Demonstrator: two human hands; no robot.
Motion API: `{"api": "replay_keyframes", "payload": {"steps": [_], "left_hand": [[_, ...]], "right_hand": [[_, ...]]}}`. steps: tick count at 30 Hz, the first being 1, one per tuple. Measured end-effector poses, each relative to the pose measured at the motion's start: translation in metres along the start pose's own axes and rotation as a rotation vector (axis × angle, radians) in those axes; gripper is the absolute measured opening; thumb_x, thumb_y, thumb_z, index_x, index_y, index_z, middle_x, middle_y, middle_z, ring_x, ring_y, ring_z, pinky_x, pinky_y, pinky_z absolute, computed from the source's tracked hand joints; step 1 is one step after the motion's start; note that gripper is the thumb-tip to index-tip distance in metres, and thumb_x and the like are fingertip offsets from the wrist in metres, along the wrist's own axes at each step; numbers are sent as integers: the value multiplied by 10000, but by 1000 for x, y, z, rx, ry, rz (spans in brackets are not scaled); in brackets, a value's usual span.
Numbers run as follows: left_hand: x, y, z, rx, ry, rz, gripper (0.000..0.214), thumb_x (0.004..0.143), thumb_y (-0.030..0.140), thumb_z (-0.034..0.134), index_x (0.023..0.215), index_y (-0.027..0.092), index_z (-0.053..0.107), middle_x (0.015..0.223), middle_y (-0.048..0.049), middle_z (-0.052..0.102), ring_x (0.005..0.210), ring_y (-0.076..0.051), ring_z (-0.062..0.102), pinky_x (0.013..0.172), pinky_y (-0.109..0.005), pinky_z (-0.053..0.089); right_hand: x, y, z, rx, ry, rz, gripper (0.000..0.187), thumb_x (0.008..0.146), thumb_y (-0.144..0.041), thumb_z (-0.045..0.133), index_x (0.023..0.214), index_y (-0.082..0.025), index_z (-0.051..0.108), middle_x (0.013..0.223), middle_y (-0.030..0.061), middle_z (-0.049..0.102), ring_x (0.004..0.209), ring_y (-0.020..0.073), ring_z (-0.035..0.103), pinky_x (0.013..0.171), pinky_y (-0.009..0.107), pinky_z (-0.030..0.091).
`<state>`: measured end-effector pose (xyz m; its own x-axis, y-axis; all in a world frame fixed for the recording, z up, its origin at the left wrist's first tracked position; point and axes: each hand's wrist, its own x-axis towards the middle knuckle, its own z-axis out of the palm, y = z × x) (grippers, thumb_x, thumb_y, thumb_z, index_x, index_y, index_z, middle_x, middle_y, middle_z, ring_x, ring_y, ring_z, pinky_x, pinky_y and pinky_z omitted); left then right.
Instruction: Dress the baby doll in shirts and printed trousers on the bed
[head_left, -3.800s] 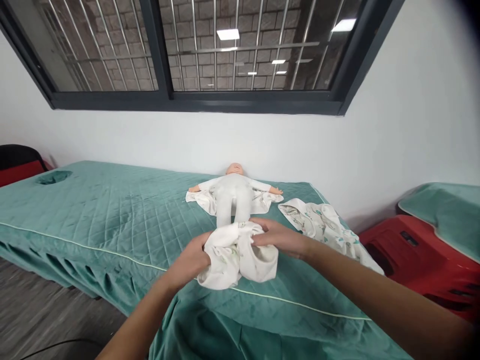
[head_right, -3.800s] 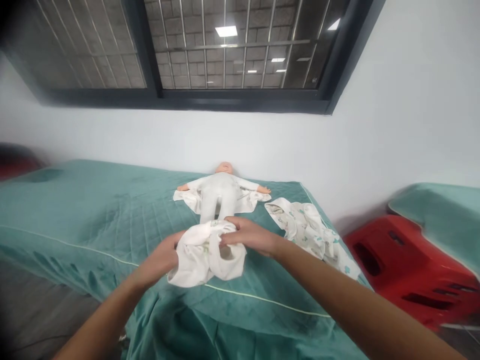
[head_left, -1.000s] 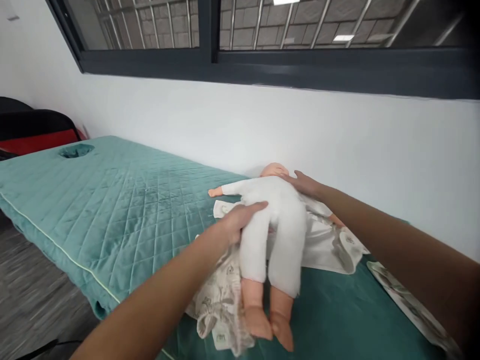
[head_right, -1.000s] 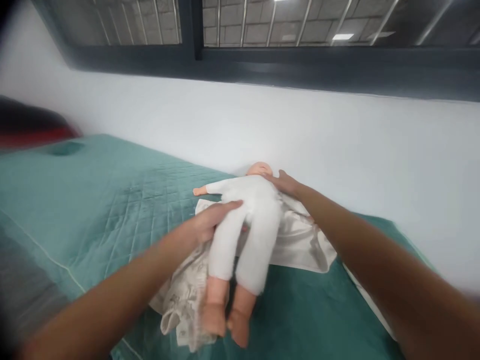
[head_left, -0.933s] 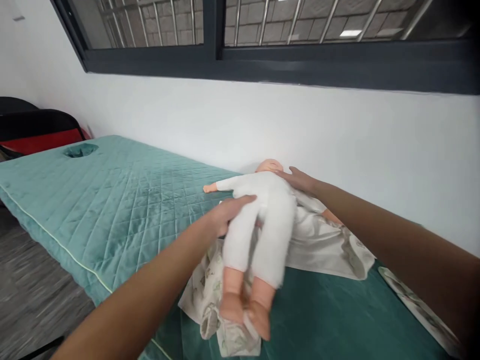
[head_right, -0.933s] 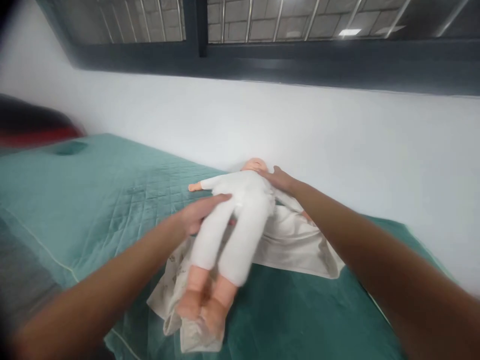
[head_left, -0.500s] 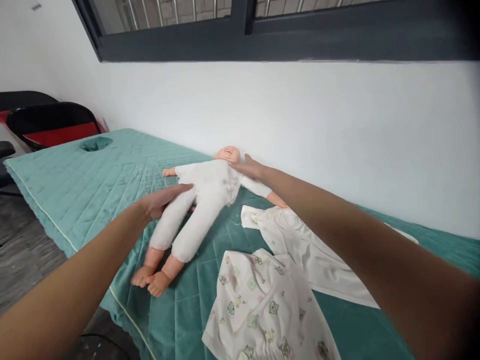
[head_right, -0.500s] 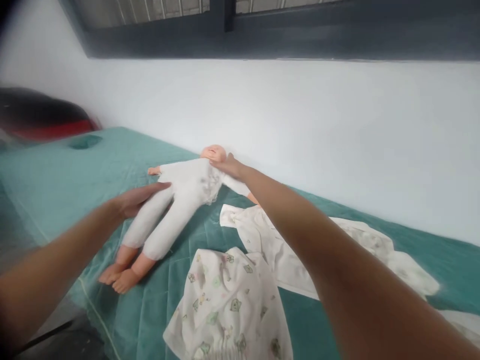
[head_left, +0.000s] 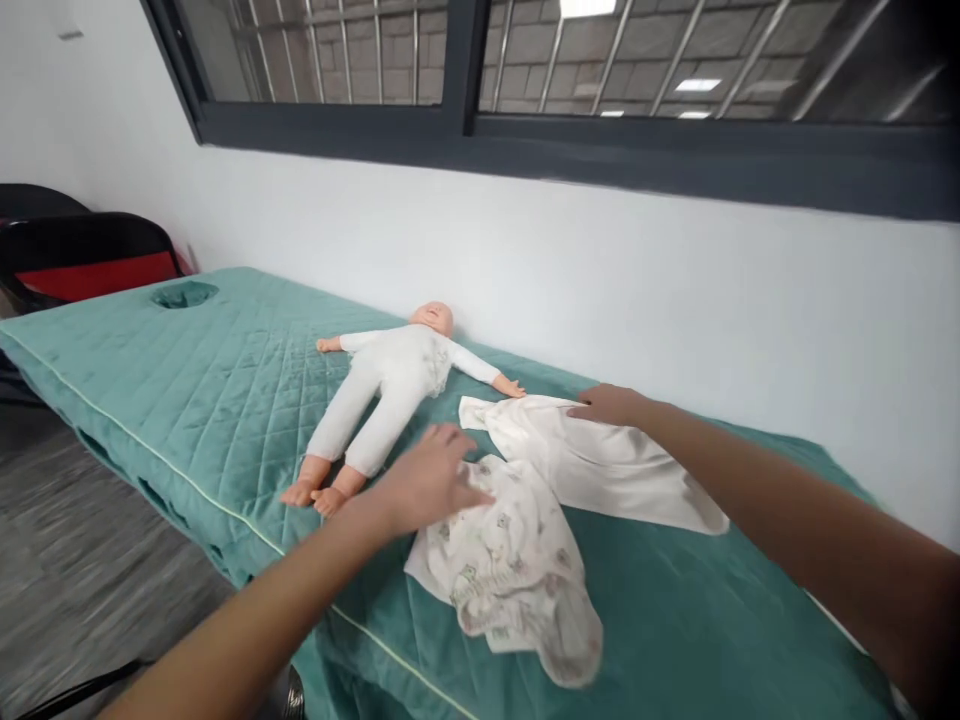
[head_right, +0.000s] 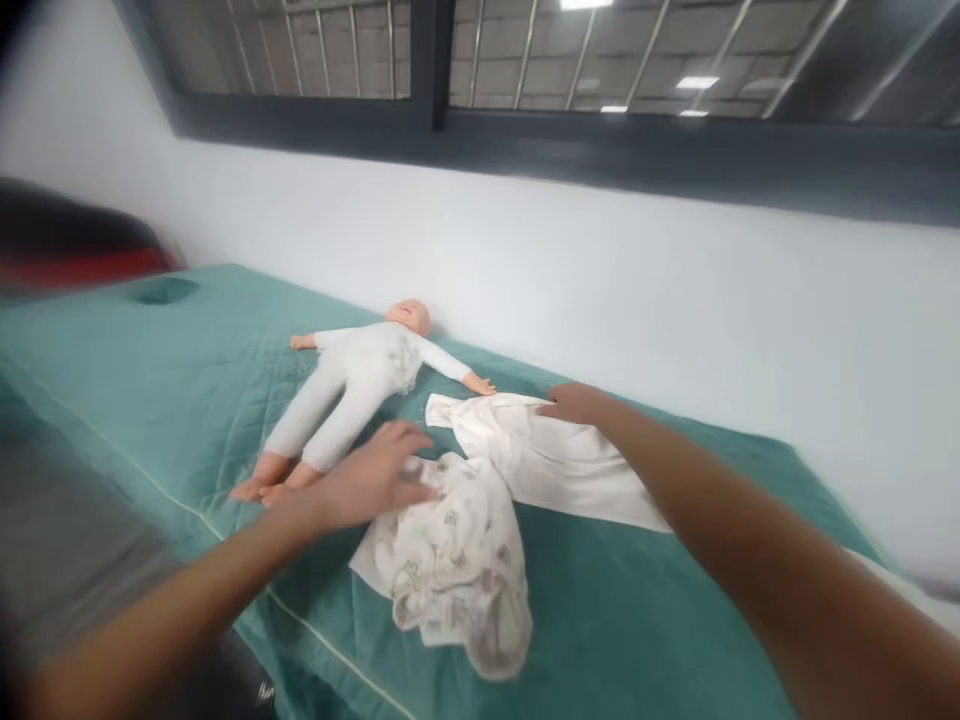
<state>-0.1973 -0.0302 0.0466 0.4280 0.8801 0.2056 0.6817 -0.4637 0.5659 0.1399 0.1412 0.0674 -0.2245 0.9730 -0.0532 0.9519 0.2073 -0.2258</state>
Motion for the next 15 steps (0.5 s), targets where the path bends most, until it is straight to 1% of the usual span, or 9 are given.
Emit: {"api": "replay_keyframes", "payload": {"steps": [2, 3, 4, 6, 8, 9, 12, 13, 15], "left_hand": [[-1, 19, 29, 64, -127, -27, 657, 633, 597, 733, 1159, 225, 600, 1254, -128, 544, 1205, -343, 483, 984, -452, 446], [-1, 26, 41, 92, -155, -69, 689, 613, 582, 751, 1169, 209, 590, 1263, -136, 529, 1212, -356, 469, 984, -480, 437], [-1, 32, 49, 112, -172, -104, 653, 631, 543, 749, 1160, 194, 590, 1256, -137, 528, 1209, -357, 466, 981, -496, 432], [-2, 46, 59, 129, -170, -95, 436, 721, 410, 695, 1085, 186, 614, 1224, -127, 546, 1197, -332, 472, 980, -486, 433], [-5, 63, 59, 140, -97, 20, 238, 766, 268, 637, 992, 195, 637, 1277, -122, 527, 1235, -310, 446, 1007, -465, 423], [-6, 74, 57, 151, -30, 89, 204, 769, 223, 623, 971, 200, 643, 1350, -121, 483, 1282, -308, 409, 1034, -464, 406], [-11, 108, 49, 224, 190, 245, 243, 747, 155, 623, 982, 212, 648, 1533, -98, 290, 1410, -323, 254, 1124, -502, 310], [-12, 118, 46, 259, 229, 286, 267, 745, 142, 617, 999, 216, 643, 1540, -94, 286, 1422, -324, 238, 1146, -518, 273], [-16, 135, 41, 334, 254, 359, 300, 753, 114, 585, 1028, 230, 626, 1452, -95, 422, 1374, -309, 334, 1167, -537, 221]], "right_hand": [[-25, 1, -13, -94, -26, 10, 357, 723, -566, 670, 671, -213, 654, 871, 132, 710, 901, 319, 633, 777, 429, 441], [-35, -2, -19, -137, -37, 11, 321, 749, -536, 657, 698, -218, 658, 893, 129, 710, 923, 329, 630, 790, 446, 437], [-46, -7, -24, -168, -33, 2, 290, 774, -509, 640, 728, -224, 663, 904, 127, 709, 937, 337, 627, 799, 458, 434], [-68, -21, -33, -201, -20, -38, 261, 832, -485, 580, 816, -242, 676, 935, 125, 706, 953, 335, 623, 808, 452, 428], [-95, -38, -40, -203, -5, -93, 289, 885, -500, 501, 895, -274, 680, 972, 103, 708, 961, 315, 621, 810, 422, 422], [-110, -47, -43, -191, 0, -137, 309, 904, -512, 466, 924, -292, 681, 994, 84, 709, 965, 302, 620, 809, 402, 418], [-162, -75, -55, -98, -10, -427, 355, 944, -515, 401, 1014, -312, 683, 1026, 42, 706, 950, 263, 617, 781, 350, 406], [-180, -82, -60, -68, -17, -515, 366, 951, -512, 392, 1044, -307, 680, 1022, 39, 702, 937, 253, 615, 770, 340, 403], [-215, -90, -72, -30, -34, -596, 388, 958, -518, 381, 1063, -298, 683, 999, 36, 695, 910, 238, 611, 764, 332, 401]]}}
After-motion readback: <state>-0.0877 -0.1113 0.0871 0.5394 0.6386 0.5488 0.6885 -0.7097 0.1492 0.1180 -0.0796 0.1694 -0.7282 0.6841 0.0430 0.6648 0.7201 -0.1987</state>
